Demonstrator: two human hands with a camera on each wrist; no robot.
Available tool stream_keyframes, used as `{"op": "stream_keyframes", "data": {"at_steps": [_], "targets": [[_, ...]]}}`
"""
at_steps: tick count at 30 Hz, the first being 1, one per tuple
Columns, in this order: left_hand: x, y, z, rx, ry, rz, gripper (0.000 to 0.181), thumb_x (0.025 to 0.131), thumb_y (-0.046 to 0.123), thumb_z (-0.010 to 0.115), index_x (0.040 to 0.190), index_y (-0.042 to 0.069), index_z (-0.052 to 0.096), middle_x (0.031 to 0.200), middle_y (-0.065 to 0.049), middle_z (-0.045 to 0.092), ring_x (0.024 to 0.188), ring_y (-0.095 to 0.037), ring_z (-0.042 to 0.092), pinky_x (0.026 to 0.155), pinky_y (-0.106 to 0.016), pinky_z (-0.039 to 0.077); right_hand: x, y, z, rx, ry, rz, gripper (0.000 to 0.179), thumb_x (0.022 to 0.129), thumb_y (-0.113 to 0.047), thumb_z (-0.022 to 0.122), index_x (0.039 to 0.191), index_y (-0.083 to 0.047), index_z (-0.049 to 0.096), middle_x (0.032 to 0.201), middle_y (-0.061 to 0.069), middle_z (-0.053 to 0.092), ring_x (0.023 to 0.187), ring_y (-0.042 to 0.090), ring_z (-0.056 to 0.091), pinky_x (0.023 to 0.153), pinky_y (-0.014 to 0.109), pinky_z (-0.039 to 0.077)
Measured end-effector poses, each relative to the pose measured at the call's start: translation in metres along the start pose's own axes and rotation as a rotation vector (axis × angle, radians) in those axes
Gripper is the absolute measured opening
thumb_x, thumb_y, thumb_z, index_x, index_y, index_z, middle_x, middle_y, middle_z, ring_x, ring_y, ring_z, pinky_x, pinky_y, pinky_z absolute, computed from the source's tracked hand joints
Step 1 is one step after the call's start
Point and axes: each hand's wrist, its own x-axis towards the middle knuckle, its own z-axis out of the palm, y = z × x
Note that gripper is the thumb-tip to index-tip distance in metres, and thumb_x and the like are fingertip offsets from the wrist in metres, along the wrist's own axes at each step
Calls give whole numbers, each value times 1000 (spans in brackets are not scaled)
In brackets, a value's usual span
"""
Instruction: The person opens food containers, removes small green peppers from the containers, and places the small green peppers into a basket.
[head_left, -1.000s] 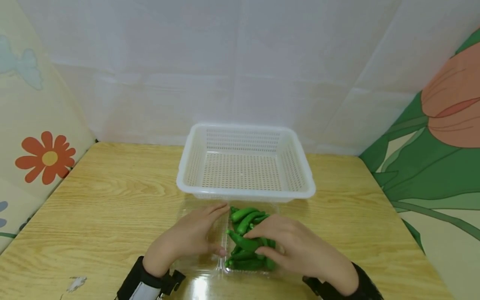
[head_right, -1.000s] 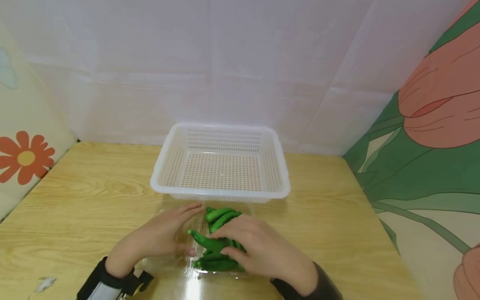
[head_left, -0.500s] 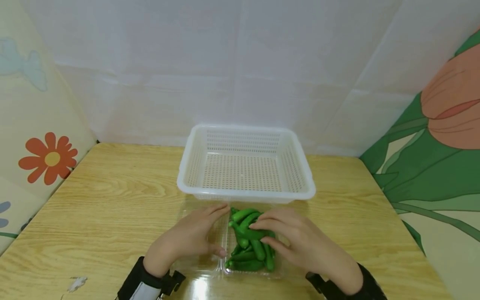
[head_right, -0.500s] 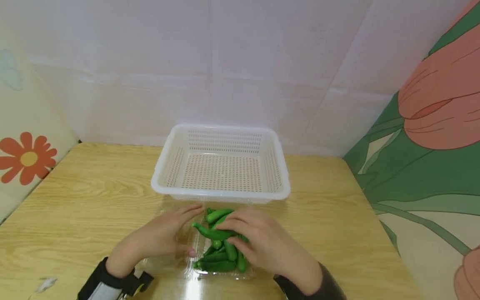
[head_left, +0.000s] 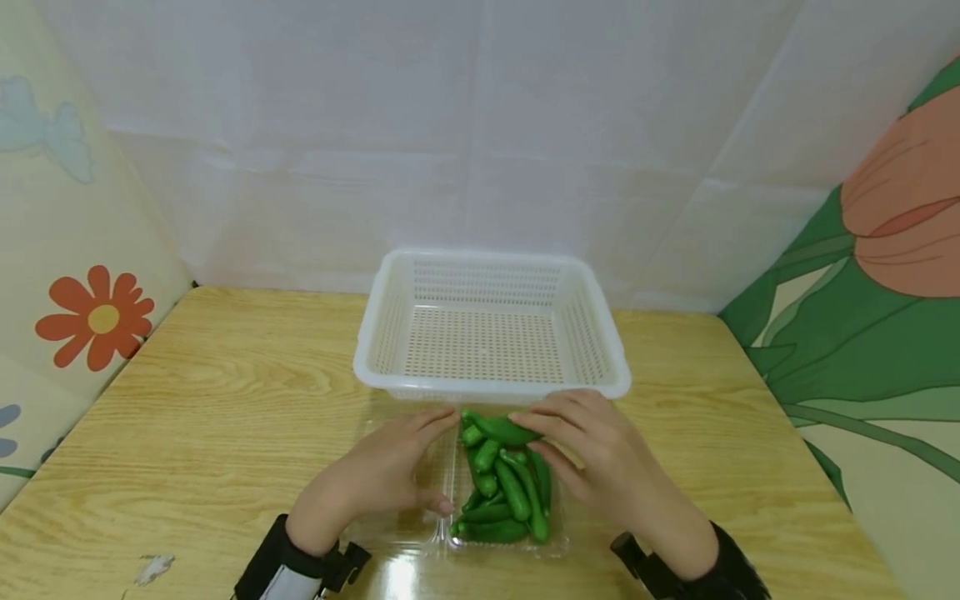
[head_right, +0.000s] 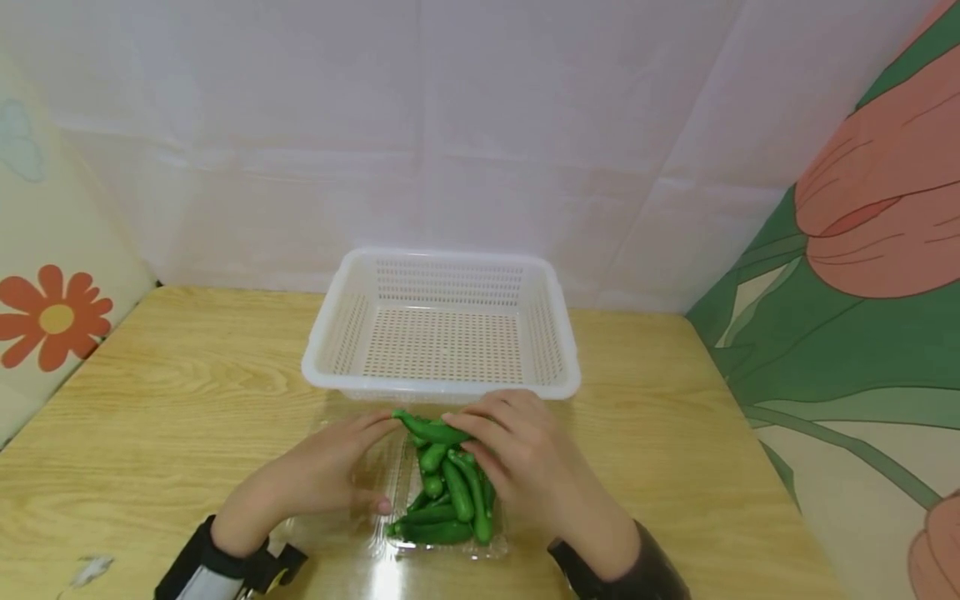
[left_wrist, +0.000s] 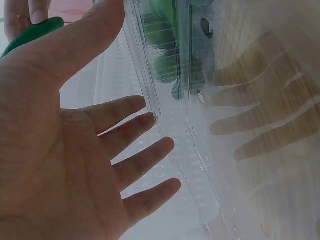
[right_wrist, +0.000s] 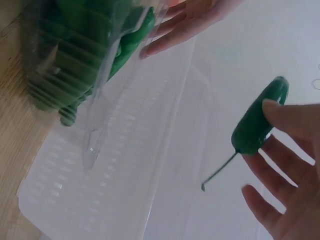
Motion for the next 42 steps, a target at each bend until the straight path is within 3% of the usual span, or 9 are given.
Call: {"op": "stream_keyframes", "data": {"at_steps": [8,13,16,20,28,42], "targets": [[-1,-1,0,-3,-12,-2,104,70,47,85,154,10,35,159,-8,32,140,-39,35,114,-57,28,-2,11,3,-149,93,49,30,104,-25,53,110,-2,71,104,10,71,98,30,64,87,43,52],[-1,-2,0,-6,-9,1,104,70,46,85,154,10,36,159,-8,32,140,-39,35,114,-57,29,-6,21,5,-190,97,77,25,101,-20,58,109,-1,71,104,12,71,97,30,65,88,44,52],[-1,-2,1,0,-5,5,103,70,46,85,154,10,36,159,-7,32,140,-38,35,114,-57,29,-9,28,4,-206,87,114,20,95,-14,66,110,-1,71,105,12,71,97,31,65,89,46,53],[-1,-1,1,-1,-2,3,104,70,46,85,154,10,35,159,-7,32,140,-38,35,113,-57,29,-12,35,2,-212,87,163,29,82,-3,75,111,-2,70,103,12,72,96,32,65,85,48,54],[-2,0,-1,2,-3,-3,103,70,46,85,154,11,36,159,-7,32,140,-39,35,113,-58,29,-13,42,0,-251,118,209,39,70,8,83,107,-1,72,104,14,72,97,33,65,83,49,54],[0,-2,1,-1,5,8,102,71,47,85,154,12,37,159,-5,32,140,-37,36,113,-56,29,-18,49,4,-281,62,297,37,72,11,81,107,0,72,108,15,71,103,34,62,89,50,52]]}}
